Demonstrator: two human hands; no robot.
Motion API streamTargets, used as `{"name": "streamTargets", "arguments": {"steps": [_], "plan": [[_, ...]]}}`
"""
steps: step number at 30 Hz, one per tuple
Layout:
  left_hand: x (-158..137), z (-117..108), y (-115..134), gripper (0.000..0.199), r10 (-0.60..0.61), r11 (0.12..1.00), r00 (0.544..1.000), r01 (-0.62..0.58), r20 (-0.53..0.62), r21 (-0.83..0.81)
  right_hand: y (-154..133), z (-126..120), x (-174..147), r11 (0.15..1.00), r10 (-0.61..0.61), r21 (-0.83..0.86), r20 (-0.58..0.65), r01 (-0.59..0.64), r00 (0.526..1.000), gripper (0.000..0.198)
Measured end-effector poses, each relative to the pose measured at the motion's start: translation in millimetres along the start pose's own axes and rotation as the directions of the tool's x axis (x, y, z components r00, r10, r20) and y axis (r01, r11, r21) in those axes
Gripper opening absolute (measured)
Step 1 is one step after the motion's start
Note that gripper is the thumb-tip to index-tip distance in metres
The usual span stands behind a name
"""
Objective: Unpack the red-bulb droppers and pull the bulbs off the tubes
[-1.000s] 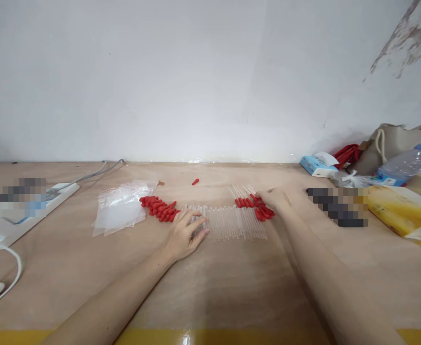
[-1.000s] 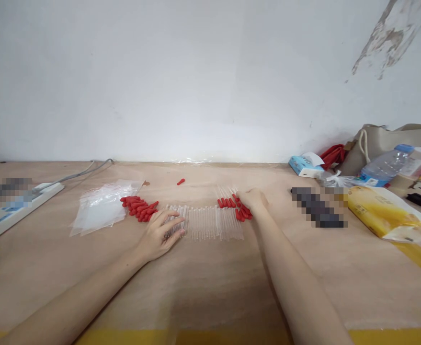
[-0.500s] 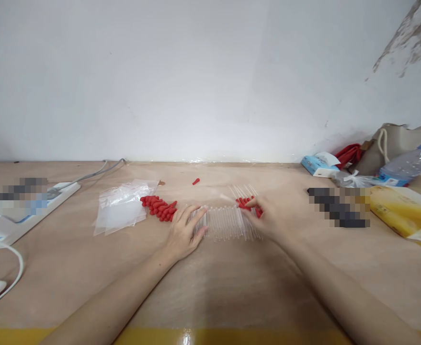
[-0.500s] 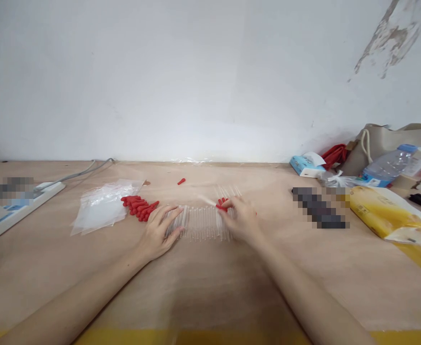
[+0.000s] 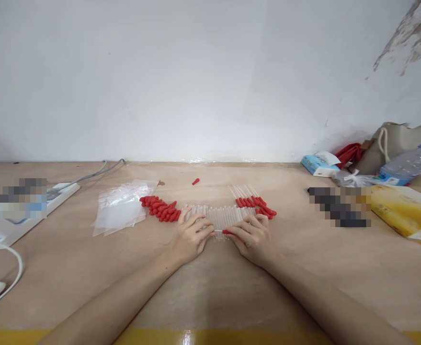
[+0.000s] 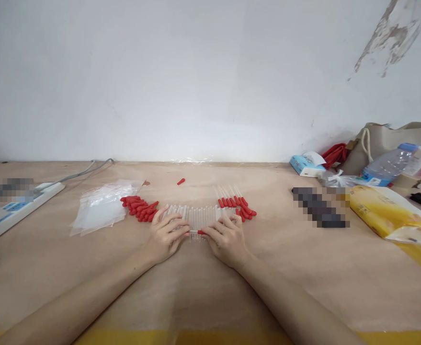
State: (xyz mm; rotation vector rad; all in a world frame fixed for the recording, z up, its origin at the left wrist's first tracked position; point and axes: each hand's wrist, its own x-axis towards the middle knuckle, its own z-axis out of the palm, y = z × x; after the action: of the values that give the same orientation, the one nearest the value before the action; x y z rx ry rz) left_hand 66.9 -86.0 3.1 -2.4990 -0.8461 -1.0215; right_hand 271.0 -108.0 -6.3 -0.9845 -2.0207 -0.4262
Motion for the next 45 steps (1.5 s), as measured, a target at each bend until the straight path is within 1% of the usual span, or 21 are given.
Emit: {"name": "streamTargets", "arguments": {"steps": [5,7,9,10,11,14,16,18,20,22,23,24,26,28,31,32,34,36,39,43,45], "plan": [[-3.8,-8.6,-3.6,0.012,0.030,1.000,0.999,-0.030,-0.027,-0.002,8.8,-6.9,-6.3,1.000,-0.001,-0.012,0.054,0.002,0.999,0.010],[-7.6,-14.3,-13.7,0.012,-0.018,1.000,0.997,0.019,-0.069,0.013,21.1,-13.7,-8.8,0.997,0.065,-0.037,-0.006,-0.065,0.998,0.012],[-11.7,-17.8,-25.4,0.012,-0.094,0.995,0.988,0.097,-0.124,0.017,33.6,-20.2,-9.3,0.981,0.182,-0.048,-0.105,-0.188,0.978,0.009],[-13.4,-17.8,-30.3,0.013,-0.129,0.992,0.982,0.129,-0.136,-0.003,38.5,-22.4,-8.6,0.976,0.216,-0.002,-0.137,-0.218,0.967,0.009],[-14.7,-16.5,-33.8,0.014,-0.158,0.987,0.978,0.155,-0.137,-0.033,42.2,-23.6,-7.4,0.971,0.234,0.078,-0.130,-0.225,0.963,0.012],[-14.8,-6.9,-35.5,0.026,-0.217,0.972,0.974,0.209,-0.071,-0.105,50.3,-22.3,-3.8,0.918,0.311,0.287,-0.087,-0.275,0.947,0.020],[-12.1,0.1,-32.5,0.035,-0.241,0.966,0.970,0.238,-0.012,-0.103,59.2,-21.0,-3.9,0.863,0.435,0.320,-0.077,-0.391,0.897,0.023],[-8.9,4.9,-29.8,0.040,-0.244,0.965,0.970,0.244,0.012,-0.096,72.8,-22.5,-6.4,0.782,0.582,0.311,-0.054,-0.540,0.811,0.027],[-6.4,7.5,-28.9,0.041,-0.216,0.972,0.976,0.214,-0.013,-0.095,87.7,-27.0,-9.6,0.676,0.692,0.331,0.022,-0.658,0.721,0.032],[-5.7,9.1,-29.6,0.038,-0.145,0.987,0.989,0.141,-0.043,-0.083,98.4,-32.6,-11.9,0.575,0.760,0.365,0.094,-0.732,0.643,0.036],[-6.0,9.8,-30.1,0.037,-0.104,0.993,0.993,0.101,-0.051,-0.069,101.4,-35.0,-12.6,0.544,0.773,0.374,0.126,-0.751,0.622,0.036],[-6.6,10.5,-30.5,0.036,-0.066,0.997,0.996,0.063,-0.053,-0.054,102.8,-36.7,-12.9,0.531,0.773,0.376,0.153,-0.759,0.616,0.035],[-8.1,11.9,-30.6,0.034,-0.016,0.999,0.999,0.015,-0.042,-0.043,102.1,-37.9,-13.1,0.557,0.740,0.357,0.195,-0.749,0.644,0.032],[-9.1,12.9,-29.1,0.033,-0.007,0.997,1.000,0.006,-0.013,-0.075,99.4,-36.5,-13.2,0.646,0.677,0.298,0.201,-0.703,0.708,0.028],[-8.2,12.3,-24.8,0.033,0.008,0.989,0.999,-0.003,0.034,-0.150,95.4,-33.6,-13.6,0.818,0.543,0.109,0.173,-0.564,0.821,0.022],[-7.4,11.3,-23.1,0.032,0.010,0.986,0.999,-0.003,0.045,-0.168,94.3,-33.2,-13.6,0.860,0.496,0.036,0.177,-0.509,0.850,0.020],[-5.6,8.7,-20.1,0.031,0.006,0.981,0.998,0.008,0.068,-0.195,92.3,-33.5,-13.4,0.904,0.428,-0.081,0.186,-0.420,0.885,0.017],[-4.1,6.3,-17.8,0.029,-0.011,0.977,0.995,0.031,0.097,-0.213,90.7,-34.3,-13.0,0.915,0.398,-0.143,0.170,-0.377,0.902,0.016],[-3.3,5.0,-16.0,0.030,-0.013,0.971,0.993,0.040,0.116,-0.236,90.3,-34.4,-13.2,0.919,0.385,-0.153,0.138,-0.364,0.913,0.018],[-3.3,3.4,-15.9,0.032,-0.022,0.964,0.990,0.058,0.138,-0.259,91.6,-31.6,-14.9,0.910,0.406,-0.124,0.086,-0.395,0.910,0.021],[-2.7,-1.7,-17.5,0.033,-0.041,0.968,0.982,0.084,0.182,-0.235,91.5,-30.2,-13.9,0.900,0.432,-0.108,0.069,-0.423,0.899,0.020]]}}
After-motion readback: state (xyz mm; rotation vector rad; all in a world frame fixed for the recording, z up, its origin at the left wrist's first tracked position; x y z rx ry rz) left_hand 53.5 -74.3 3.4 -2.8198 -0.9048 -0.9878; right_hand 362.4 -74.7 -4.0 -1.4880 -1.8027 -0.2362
